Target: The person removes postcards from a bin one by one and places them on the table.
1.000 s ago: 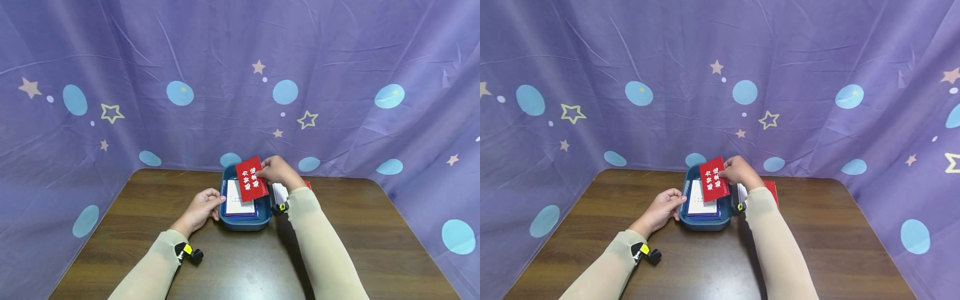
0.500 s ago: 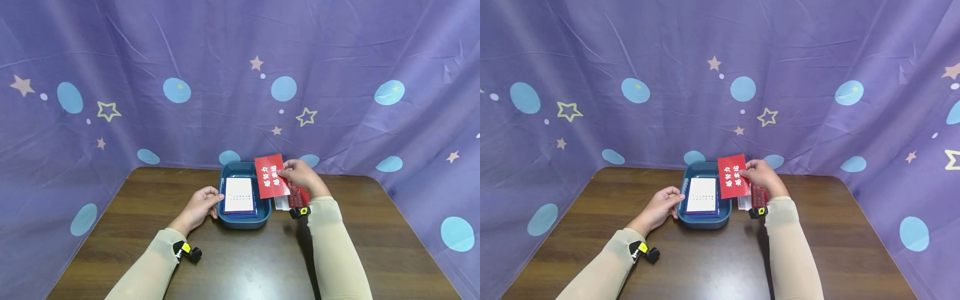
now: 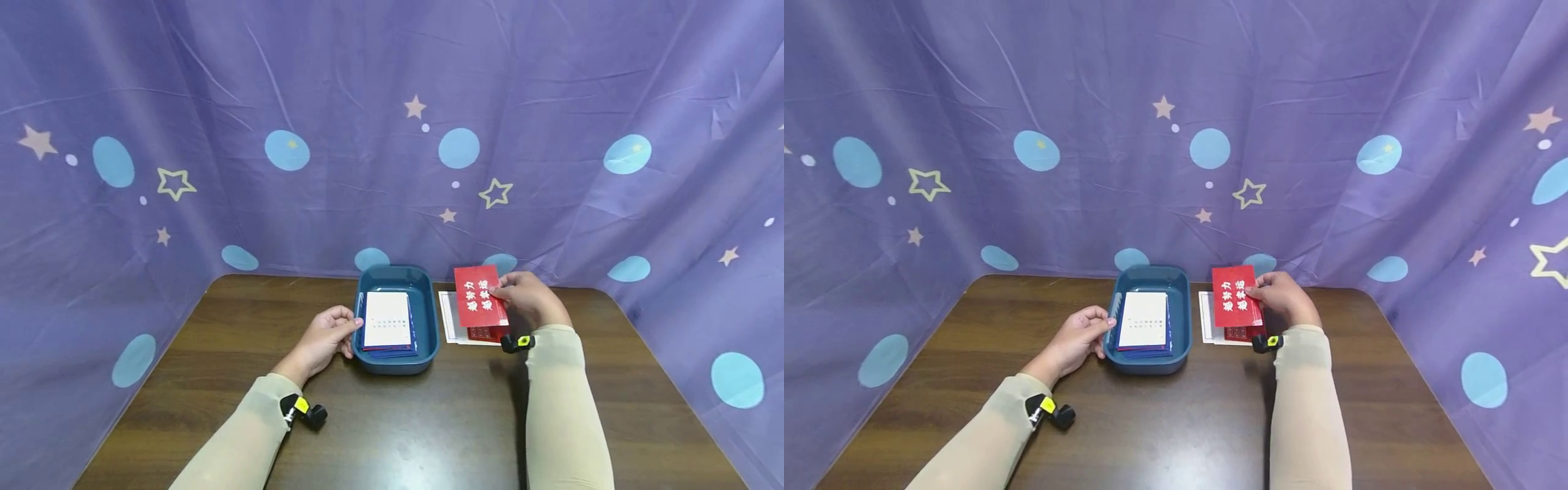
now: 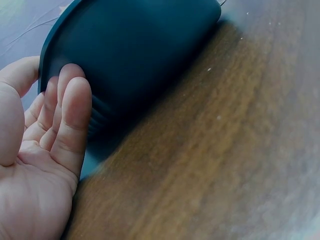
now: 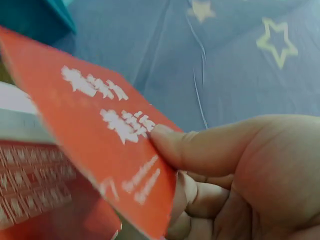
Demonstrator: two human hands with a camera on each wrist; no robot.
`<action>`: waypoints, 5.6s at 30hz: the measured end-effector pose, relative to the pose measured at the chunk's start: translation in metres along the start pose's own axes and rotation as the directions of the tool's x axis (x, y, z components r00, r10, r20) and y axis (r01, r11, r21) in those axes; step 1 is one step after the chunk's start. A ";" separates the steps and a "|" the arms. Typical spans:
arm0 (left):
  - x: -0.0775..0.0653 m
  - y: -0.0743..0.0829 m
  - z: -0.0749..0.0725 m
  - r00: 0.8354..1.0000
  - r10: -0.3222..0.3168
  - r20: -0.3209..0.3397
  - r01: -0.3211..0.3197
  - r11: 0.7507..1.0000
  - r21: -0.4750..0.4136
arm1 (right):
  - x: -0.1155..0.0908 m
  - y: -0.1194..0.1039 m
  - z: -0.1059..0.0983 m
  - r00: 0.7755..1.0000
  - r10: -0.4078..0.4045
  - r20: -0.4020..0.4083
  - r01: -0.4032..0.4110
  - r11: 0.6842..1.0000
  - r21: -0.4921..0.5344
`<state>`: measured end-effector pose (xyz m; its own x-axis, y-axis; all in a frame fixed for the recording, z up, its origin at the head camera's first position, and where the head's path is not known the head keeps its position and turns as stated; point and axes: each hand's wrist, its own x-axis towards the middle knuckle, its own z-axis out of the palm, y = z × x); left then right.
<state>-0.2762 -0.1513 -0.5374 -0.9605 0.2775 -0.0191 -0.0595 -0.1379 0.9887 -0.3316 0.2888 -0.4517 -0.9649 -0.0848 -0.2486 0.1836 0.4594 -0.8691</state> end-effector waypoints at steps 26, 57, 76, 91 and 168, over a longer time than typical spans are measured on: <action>0.000 -0.002 0.000 1.000 0.003 -0.001 -0.003 1.000 -0.009 | 0.008 0.037 0.001 0.988 0.118 -0.103 -0.152 0.881 -0.448; -0.002 0.001 -0.003 1.000 0.027 -0.002 -0.027 1.000 0.006 | -0.015 -0.069 0.058 0.947 -0.311 0.081 0.320 0.890 -0.325; 0.000 -0.002 -0.002 1.000 0.020 0.011 -0.020 1.000 -0.001 | 0.007 -0.108 0.154 0.964 -0.181 0.195 0.248 0.877 -0.412; -0.002 -0.004 -0.001 1.000 -0.005 -0.002 0.005 1.000 0.023 | 0.025 -0.115 0.206 0.992 -0.070 0.103 0.124 0.606 -0.786; -0.002 0.000 -0.001 1.000 0.007 -0.002 -0.007 1.000 0.022 | 0.005 0.031 -0.004 0.999 0.012 0.052 -0.003 0.985 -0.172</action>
<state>-0.2744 -0.1523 -0.5378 -0.9614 0.2747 -0.0126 -0.0470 -0.1193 0.9917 -0.3317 0.3059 -0.4779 -0.9514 -0.1254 -0.2814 0.1515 0.6050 -0.7817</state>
